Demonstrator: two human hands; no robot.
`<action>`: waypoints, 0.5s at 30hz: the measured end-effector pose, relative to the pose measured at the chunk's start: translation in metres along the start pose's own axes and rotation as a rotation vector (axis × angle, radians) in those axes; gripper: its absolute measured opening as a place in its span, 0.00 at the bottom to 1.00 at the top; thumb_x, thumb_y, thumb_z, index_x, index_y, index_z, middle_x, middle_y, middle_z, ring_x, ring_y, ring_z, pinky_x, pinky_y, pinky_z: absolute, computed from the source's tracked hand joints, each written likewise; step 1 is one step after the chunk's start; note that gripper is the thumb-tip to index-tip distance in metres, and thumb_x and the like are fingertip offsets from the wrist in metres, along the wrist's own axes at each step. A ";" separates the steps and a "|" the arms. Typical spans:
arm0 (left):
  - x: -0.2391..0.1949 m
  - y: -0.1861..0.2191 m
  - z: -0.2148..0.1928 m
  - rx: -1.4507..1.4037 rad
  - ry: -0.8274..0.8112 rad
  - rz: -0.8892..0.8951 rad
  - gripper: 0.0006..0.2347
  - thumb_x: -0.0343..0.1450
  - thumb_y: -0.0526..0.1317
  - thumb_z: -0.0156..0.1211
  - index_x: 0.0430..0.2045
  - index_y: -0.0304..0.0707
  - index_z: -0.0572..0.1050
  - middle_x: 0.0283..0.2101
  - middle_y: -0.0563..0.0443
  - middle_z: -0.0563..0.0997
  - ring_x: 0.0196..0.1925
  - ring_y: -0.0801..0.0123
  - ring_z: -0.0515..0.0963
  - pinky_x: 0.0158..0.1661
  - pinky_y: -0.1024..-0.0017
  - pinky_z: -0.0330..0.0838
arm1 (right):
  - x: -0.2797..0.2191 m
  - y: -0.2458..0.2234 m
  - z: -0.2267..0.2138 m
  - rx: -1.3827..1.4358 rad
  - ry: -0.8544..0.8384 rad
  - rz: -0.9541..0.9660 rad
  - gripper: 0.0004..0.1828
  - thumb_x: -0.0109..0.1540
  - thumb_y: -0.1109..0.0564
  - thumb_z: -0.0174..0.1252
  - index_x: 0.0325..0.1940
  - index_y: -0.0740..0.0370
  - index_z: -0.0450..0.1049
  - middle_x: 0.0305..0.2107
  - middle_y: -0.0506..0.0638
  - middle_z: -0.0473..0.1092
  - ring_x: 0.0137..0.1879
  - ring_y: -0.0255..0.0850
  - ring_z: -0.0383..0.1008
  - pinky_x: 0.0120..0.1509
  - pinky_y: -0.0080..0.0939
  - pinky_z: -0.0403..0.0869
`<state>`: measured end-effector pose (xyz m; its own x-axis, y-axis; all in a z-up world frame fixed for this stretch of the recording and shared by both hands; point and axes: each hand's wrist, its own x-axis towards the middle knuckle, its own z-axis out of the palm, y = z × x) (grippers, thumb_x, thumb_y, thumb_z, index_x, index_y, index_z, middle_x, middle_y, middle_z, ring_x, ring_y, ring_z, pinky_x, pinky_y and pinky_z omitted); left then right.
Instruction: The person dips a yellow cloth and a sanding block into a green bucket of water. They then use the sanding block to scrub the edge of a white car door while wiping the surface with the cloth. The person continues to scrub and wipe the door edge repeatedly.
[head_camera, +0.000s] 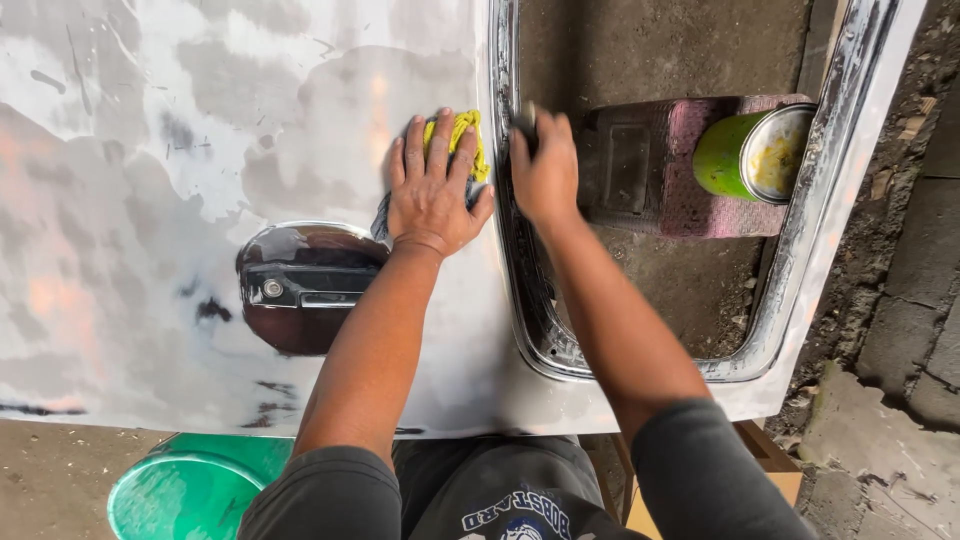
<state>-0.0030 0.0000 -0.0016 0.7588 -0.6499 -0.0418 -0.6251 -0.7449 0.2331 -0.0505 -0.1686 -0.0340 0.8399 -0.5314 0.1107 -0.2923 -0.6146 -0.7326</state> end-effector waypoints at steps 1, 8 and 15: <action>0.000 0.000 0.001 -0.004 0.001 -0.001 0.33 0.69 0.58 0.55 0.70 0.45 0.64 0.76 0.42 0.53 0.76 0.41 0.49 0.70 0.42 0.42 | -0.023 -0.003 -0.011 -0.004 -0.001 -0.001 0.18 0.65 0.60 0.61 0.58 0.65 0.71 0.44 0.64 0.69 0.52 0.63 0.73 0.56 0.55 0.72; 0.001 -0.002 0.000 -0.018 0.013 0.007 0.32 0.70 0.58 0.55 0.70 0.45 0.64 0.76 0.42 0.53 0.76 0.41 0.49 0.70 0.41 0.43 | -0.053 -0.003 -0.021 0.000 -0.068 0.094 0.17 0.65 0.59 0.62 0.58 0.65 0.73 0.42 0.63 0.70 0.49 0.60 0.74 0.54 0.53 0.73; 0.002 0.002 -0.005 -0.012 -0.007 0.005 0.33 0.70 0.57 0.56 0.70 0.45 0.63 0.76 0.42 0.53 0.76 0.40 0.49 0.70 0.41 0.43 | 0.051 0.005 0.024 -0.048 0.054 0.052 0.14 0.65 0.57 0.63 0.53 0.64 0.74 0.43 0.62 0.70 0.50 0.61 0.74 0.54 0.54 0.73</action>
<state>-0.0024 -0.0020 0.0035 0.7543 -0.6549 -0.0473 -0.6268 -0.7396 0.2452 0.0018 -0.1841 -0.0481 0.7972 -0.5936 0.1105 -0.3575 -0.6116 -0.7058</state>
